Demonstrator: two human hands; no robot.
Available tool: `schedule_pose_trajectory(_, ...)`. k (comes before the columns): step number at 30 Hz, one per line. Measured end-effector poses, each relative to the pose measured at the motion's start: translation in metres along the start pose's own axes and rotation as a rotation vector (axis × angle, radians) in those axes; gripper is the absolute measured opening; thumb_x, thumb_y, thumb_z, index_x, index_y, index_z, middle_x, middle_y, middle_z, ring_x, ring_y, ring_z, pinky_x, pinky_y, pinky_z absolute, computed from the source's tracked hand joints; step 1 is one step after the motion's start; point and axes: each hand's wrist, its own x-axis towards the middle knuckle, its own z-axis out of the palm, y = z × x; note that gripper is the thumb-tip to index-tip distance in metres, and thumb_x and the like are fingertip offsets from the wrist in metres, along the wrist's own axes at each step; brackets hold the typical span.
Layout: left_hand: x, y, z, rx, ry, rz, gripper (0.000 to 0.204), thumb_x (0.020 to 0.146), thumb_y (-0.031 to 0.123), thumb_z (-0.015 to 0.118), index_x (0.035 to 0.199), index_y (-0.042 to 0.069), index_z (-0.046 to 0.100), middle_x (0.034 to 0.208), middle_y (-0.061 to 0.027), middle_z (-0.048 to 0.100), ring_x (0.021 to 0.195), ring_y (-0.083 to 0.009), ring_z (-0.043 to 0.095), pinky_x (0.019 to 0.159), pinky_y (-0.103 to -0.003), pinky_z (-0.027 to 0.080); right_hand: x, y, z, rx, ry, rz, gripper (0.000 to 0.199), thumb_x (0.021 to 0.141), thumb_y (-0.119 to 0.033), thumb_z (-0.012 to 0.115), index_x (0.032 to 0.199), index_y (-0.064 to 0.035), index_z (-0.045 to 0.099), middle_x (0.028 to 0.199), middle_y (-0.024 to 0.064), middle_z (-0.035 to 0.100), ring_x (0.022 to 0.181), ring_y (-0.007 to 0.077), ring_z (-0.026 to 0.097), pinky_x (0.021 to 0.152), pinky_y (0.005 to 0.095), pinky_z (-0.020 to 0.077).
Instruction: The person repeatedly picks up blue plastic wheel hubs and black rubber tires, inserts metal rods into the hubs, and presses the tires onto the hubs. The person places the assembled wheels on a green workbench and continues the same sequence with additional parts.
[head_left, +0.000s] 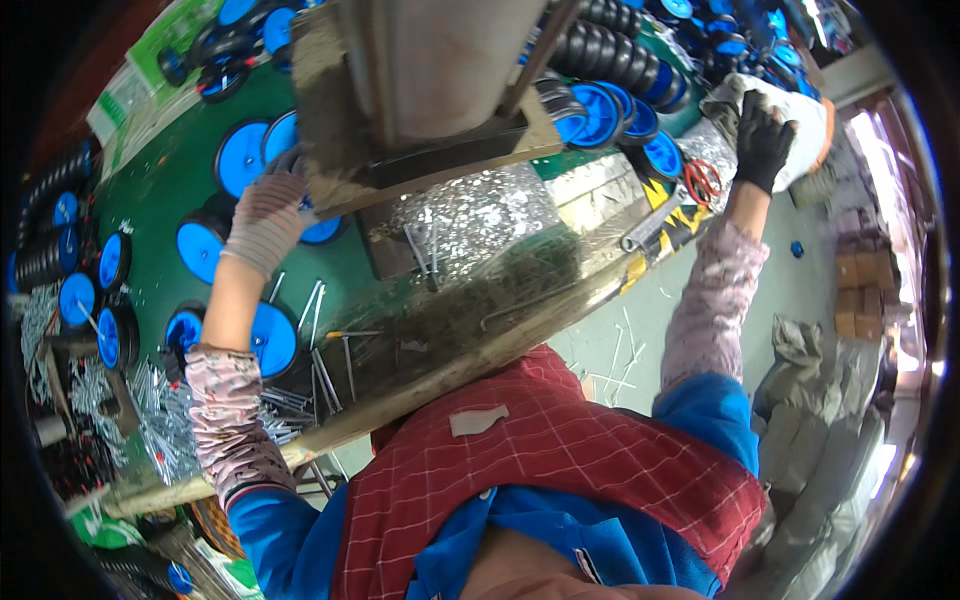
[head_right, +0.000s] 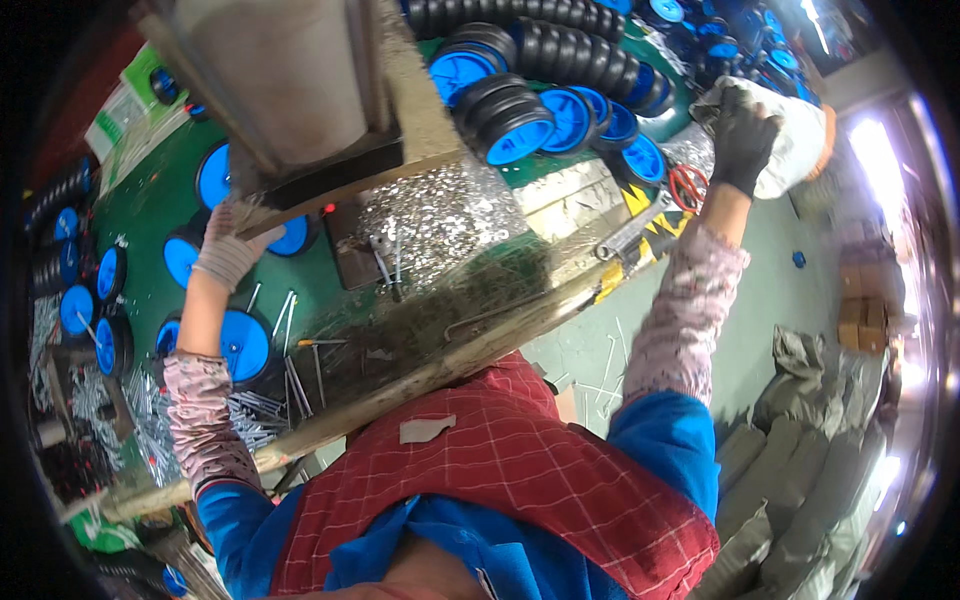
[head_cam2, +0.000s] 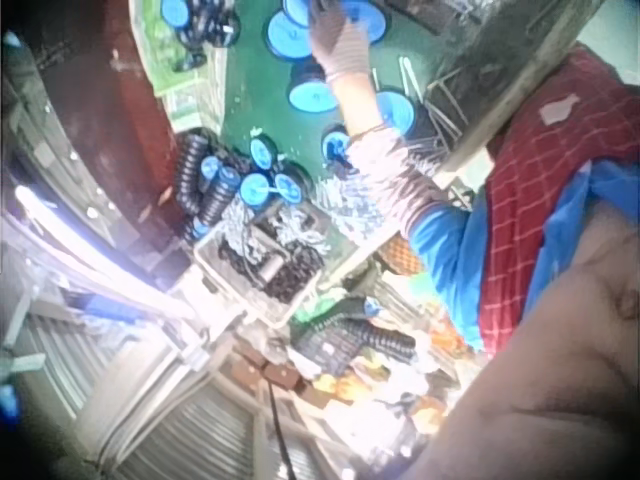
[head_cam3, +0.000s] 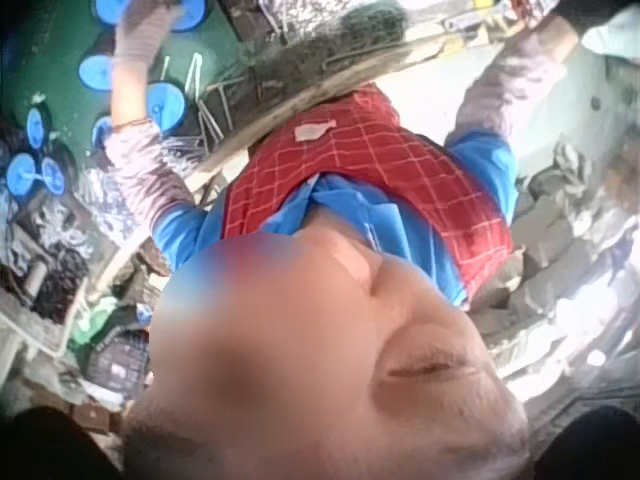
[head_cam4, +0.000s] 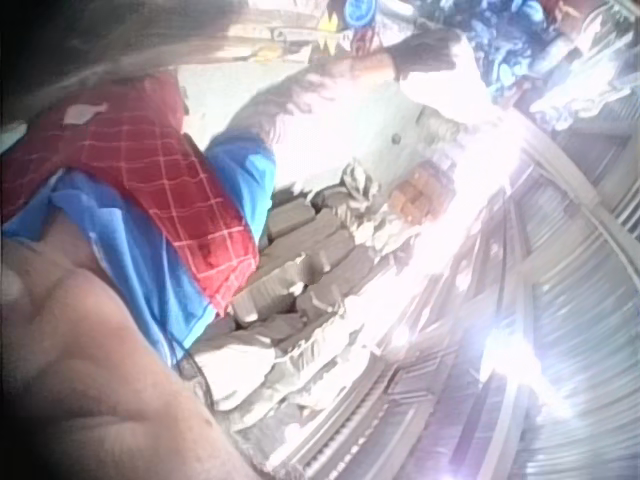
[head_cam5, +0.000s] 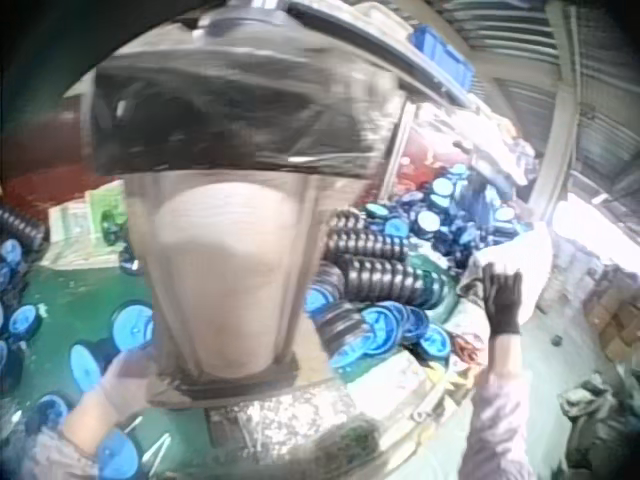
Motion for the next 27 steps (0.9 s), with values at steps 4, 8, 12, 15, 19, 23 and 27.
schedule_pose_trajectory(4, 0.041, -0.036, 0.035, 0.283, 0.214, 0.299, 0.043, 0.09, 0.034, 0.059, 0.125, 0.008, 0.056, 0.116, -0.0098, 0.061, 0.113, -0.0268, 0.056, 0.098, -0.039, 0.046, -0.027, -0.026, 0.127, 1.335, -0.091, 0.222, 0.021, 0.088, -0.018, 0.063, 0.106, -0.0105, 0.069, 0.097, 0.0131, 0.069, 0.093, 0.0292, 0.065, 0.077, 0.0389, 0.0492)
schedule_pose_trajectory(8, 0.017, -0.024, 0.013, 0.125, 0.059, 0.016, 0.085, 0.073, 0.038, 0.078, 0.141, 0.003, 0.041, 0.125, -0.0155, 0.058, 0.115, -0.0304, 0.056, 0.099, -0.036, 0.048, -0.102, -0.108, 0.147, 1.077, -0.665, 0.606, 0.05, 0.09, -0.046, 0.055, 0.11, -0.0016, 0.069, 0.104, 0.026, 0.068, 0.102, 0.0389, 0.066, 0.086, 0.046, 0.0496)
schedule_pose_trajectory(12, -0.048, 0.001, -0.02, 0.264, 0.021, 0.072, 0.096, 0.063, 0.036, 0.086, 0.143, 0.007, 0.042, 0.125, -0.0169, 0.06, 0.107, -0.0345, 0.062, 0.093, -0.039, 0.051, -0.123, -0.151, 0.106, 0.825, -1.253, 0.354, 0.073, 0.078, -0.061, 0.063, 0.131, -0.0111, 0.06, 0.136, 0.0241, 0.055, 0.129, 0.0389, 0.052, 0.105, 0.0463, 0.0417)
schedule_pose_trajectory(15, -0.09, 0.037, -0.036, 0.294, 0.18, 0.217, 0.049, 0.073, 0.025, 0.072, 0.118, 0.009, 0.057, 0.108, -0.0133, 0.063, 0.098, -0.0306, 0.064, 0.078, -0.039, 0.054, -0.123, -0.143, 0.099, 0.855, -1.137, 0.187, 0.072, 0.075, -0.06, 0.068, 0.116, -0.0008, 0.067, 0.118, 0.0253, 0.066, 0.114, 0.0377, 0.062, 0.092, 0.0467, 0.0479)
schedule_pose_trajectory(19, -0.145, 0.074, -0.022, 0.15, 0.352, 0.264, 0.035, 0.071, 0.02, 0.068, 0.103, 0.008, 0.06, 0.095, -0.0111, 0.062, 0.083, -0.0326, 0.062, 0.069, -0.043, 0.051, -0.141, -0.144, 0.16, 0.931, -0.986, 0.441, 0.052, 0.079, -0.047, 0.068, 0.1, 0.0003, 0.072, 0.102, 0.0275, 0.069, 0.101, 0.0411, 0.067, 0.084, 0.0488, 0.0514)
schedule_pose_trajectory(23, -0.177, 0.131, -0.013, -0.301, 0.441, 0.302, 0.045, 0.063, 0.024, 0.076, 0.101, 0.007, 0.058, 0.094, -0.0126, 0.063, 0.083, -0.0336, 0.064, 0.067, -0.044, 0.053, -0.179, -0.141, 0.142, 1.039, -0.811, 0.165, 0.046, 0.078, -0.04, 0.068, 0.105, -0.0028, 0.068, 0.092, 0.0276, 0.069, 0.095, 0.0418, 0.068, 0.081, 0.0497, 0.0524)
schedule_pose_trajectory(27, -0.185, 0.172, 0.013, -0.686, 0.412, 0.445, 0.062, 0.063, 0.028, 0.087, 0.111, 0.006, 0.053, 0.092, -0.016, 0.064, 0.078, -0.0354, 0.066, 0.067, -0.042, 0.055, -0.191, -0.138, 0.066, 1.589, -1.035, 0.353, 0.035, 0.087, -0.026, 0.065, 0.11, 0.0006, 0.064, 0.099, 0.0168, 0.071, 0.089, 0.0285, 0.067, 0.076, 0.0396, 0.0515)
